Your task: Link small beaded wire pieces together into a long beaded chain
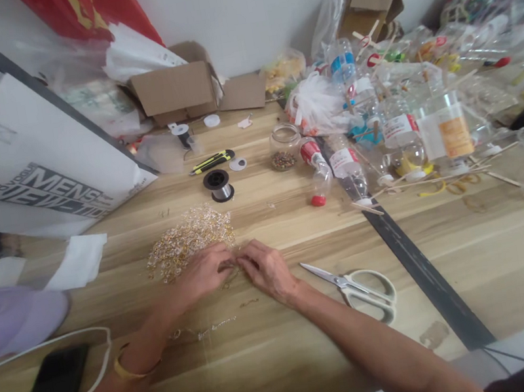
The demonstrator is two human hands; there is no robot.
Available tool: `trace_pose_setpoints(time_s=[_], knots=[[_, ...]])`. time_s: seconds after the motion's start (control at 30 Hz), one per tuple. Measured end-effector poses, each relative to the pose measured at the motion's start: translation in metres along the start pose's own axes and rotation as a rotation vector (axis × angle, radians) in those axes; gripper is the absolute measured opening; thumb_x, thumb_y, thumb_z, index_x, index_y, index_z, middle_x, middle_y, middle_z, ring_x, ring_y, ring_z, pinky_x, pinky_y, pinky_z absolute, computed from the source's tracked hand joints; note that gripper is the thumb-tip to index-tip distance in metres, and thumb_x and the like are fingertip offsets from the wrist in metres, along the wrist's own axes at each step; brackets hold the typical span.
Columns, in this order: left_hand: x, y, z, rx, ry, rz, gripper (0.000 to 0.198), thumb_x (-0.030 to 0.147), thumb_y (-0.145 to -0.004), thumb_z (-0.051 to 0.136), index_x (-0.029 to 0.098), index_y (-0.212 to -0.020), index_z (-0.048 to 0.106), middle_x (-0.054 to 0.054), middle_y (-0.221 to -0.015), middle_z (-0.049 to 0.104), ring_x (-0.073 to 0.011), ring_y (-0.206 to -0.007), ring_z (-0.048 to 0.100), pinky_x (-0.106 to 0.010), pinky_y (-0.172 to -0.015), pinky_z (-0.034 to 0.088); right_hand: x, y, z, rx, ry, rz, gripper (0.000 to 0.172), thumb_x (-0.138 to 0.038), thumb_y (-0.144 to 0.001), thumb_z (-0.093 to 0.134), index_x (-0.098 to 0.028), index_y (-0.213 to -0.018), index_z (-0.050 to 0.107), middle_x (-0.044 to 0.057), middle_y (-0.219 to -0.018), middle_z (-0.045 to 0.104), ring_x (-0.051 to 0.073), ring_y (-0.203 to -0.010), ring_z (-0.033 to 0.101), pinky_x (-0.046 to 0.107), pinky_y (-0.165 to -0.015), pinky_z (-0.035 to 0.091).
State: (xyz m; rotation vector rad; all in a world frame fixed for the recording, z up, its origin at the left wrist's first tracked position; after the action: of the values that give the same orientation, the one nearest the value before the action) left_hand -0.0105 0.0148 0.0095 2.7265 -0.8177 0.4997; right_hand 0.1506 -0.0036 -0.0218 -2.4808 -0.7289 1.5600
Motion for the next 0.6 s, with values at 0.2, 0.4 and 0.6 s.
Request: trace_pose_setpoints(time_s=[0.2,0.4,0.6], knots=[[-0.005,0.001,0.004,0.055,0.058,0.087,0.014,0.012,-0.083,0.055,0.017,-0.074,0.066,-0.004,-0.077,0.057,-0.0179,-0.079,0.055,-0.028,-0.072,0.042,-0.001,-0.001,0.000,-0.002,0.035,0.008,0.012,-0.019,-0.090,0.051,-0.019,-0.085,0.062,0.004,-0.079,0.060,0.015,-0.070,0.057,0.025,-0.067,0.046],[-0.012,0.004,0.003,0.211,0.145,0.131,0.014,0.010,-0.084,0.052,0.017,-0.077,0.063,-0.003,-0.077,0.063,-0.0166,-0.078,0.057,-0.028,-0.073,0.044,0.001,0.001,0.002,-0.032,0.137,0.009,0.014,-0.023,-0.092,0.049,-0.019,-0.088,0.062,0.005,-0.082,0.062,0.015,-0.072,0.059,0.024,-0.067,0.045],[-0.017,0.004,0.003,0.274,0.211,0.071,0.014,0.010,-0.083,0.053,0.019,-0.078,0.063,-0.002,-0.076,0.065,-0.0143,-0.075,0.059,-0.027,-0.074,0.047,0.001,0.003,0.004,-0.080,0.289,0.026,0.015,-0.024,-0.093,0.049,-0.020,-0.094,0.063,0.006,-0.086,0.064,0.015,-0.073,0.060,0.023,-0.065,0.043]])
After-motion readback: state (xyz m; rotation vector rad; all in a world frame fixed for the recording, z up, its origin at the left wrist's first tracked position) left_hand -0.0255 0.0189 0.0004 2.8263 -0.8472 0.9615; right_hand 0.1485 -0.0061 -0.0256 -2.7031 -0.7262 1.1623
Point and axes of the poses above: each hand's wrist, its own y-axis away from the middle knuckle, its own z-axis out of the palm, x = y × z, the point moved 2 cm from there along -y, towards the middle knuckle
